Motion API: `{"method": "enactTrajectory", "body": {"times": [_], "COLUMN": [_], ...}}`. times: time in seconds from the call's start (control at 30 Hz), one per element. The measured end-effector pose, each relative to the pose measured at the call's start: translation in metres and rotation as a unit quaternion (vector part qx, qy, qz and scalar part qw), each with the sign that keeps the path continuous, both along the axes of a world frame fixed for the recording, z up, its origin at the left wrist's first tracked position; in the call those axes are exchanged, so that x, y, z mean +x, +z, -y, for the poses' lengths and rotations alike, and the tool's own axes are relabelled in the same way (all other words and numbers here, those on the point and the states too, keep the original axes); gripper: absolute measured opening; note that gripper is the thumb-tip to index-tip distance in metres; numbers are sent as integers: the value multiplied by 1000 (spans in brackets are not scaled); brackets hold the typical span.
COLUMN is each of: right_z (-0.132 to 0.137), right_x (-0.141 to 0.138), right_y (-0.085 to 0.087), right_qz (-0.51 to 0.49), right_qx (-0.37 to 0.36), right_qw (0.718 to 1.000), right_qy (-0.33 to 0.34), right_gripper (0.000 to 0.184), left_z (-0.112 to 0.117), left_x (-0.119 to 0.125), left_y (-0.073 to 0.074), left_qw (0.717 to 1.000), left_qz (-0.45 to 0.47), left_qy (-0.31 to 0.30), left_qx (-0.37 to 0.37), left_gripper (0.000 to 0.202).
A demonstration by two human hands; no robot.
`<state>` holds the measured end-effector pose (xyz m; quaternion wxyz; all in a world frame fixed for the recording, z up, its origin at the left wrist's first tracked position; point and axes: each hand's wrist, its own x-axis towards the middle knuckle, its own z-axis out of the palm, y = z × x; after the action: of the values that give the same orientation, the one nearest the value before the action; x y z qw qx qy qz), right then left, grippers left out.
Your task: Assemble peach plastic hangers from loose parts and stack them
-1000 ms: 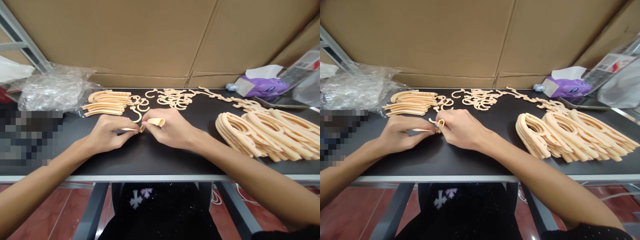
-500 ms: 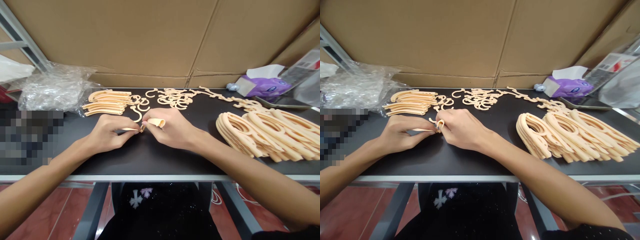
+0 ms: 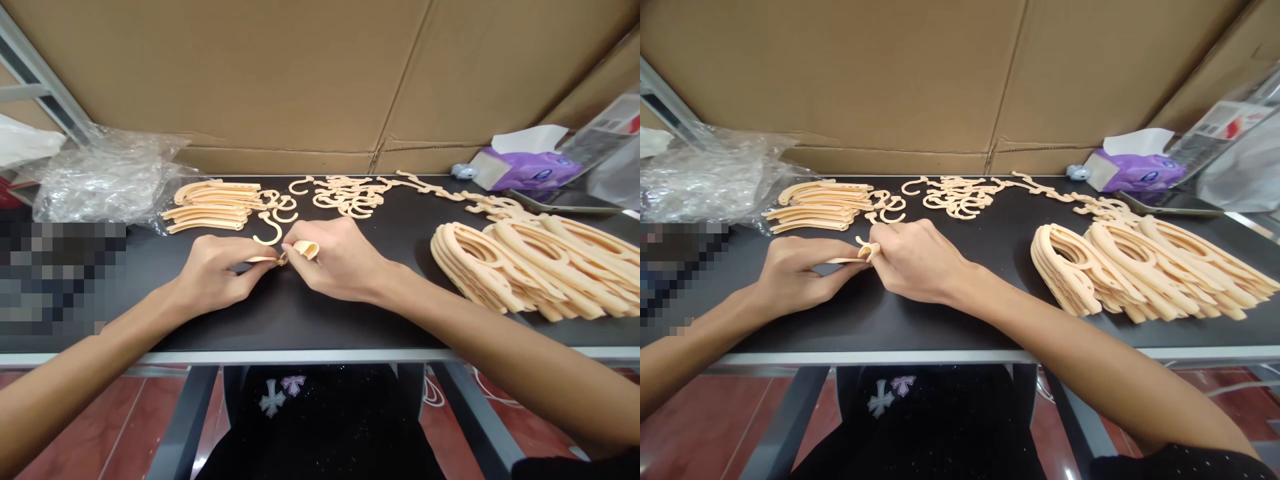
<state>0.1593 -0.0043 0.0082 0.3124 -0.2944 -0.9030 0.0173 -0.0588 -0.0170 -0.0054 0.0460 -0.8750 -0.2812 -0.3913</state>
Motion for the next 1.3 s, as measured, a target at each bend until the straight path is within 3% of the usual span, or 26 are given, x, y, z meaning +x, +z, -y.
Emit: {"method": "enactTrajectory", "body": {"times": [0.33, 0.5, 0.63, 0.73, 0.87, 0.97, 1.07, 1.2, 1.3], "right_z": [2, 4, 0, -7, -19, -25, -27, -26, -22], "right_x": [-8, -14, -13, -11, -9, -8, -7, -7, -10], "right_y": [-5, -6, -6, -5, -1, 1, 3, 4, 3], "right_qz": [-26, -26, -93, -176, -306, -362, -390, -395, -366], "right_qx": [-3, -28, -87, -199, -372, -430, -449, -486, -508], "right_qw": [999, 996, 989, 958, 871, 822, 798, 774, 775], "right_qy": [-46, -78, -76, -106, -99, -93, -99, -93, -83], "right_gripper": [20, 20, 20, 20, 8, 8, 8, 11, 12], "left_z": [3, 3, 0, -2, -2, 0, 0, -2, -4], "left_x": [3, 4, 1, 2, 4, 3, 1, 0, 0], "left_y": [1, 3, -1, -2, 2, 6, 6, 3, 0], "left_qw": [999, 999, 999, 997, 994, 994, 995, 996, 997], "left_qz": [-12, -17, -1, 21, 53, 41, 11, -27, -48], "left_qy": [30, 35, 44, 48, 6, -43, -73, -75, -66], "left_qx": [27, 23, -12, -52, -95, -97, -73, -49, -17], "left_gripper": [13, 16, 11, 10, 4, 27, 44, 43, 41]}}
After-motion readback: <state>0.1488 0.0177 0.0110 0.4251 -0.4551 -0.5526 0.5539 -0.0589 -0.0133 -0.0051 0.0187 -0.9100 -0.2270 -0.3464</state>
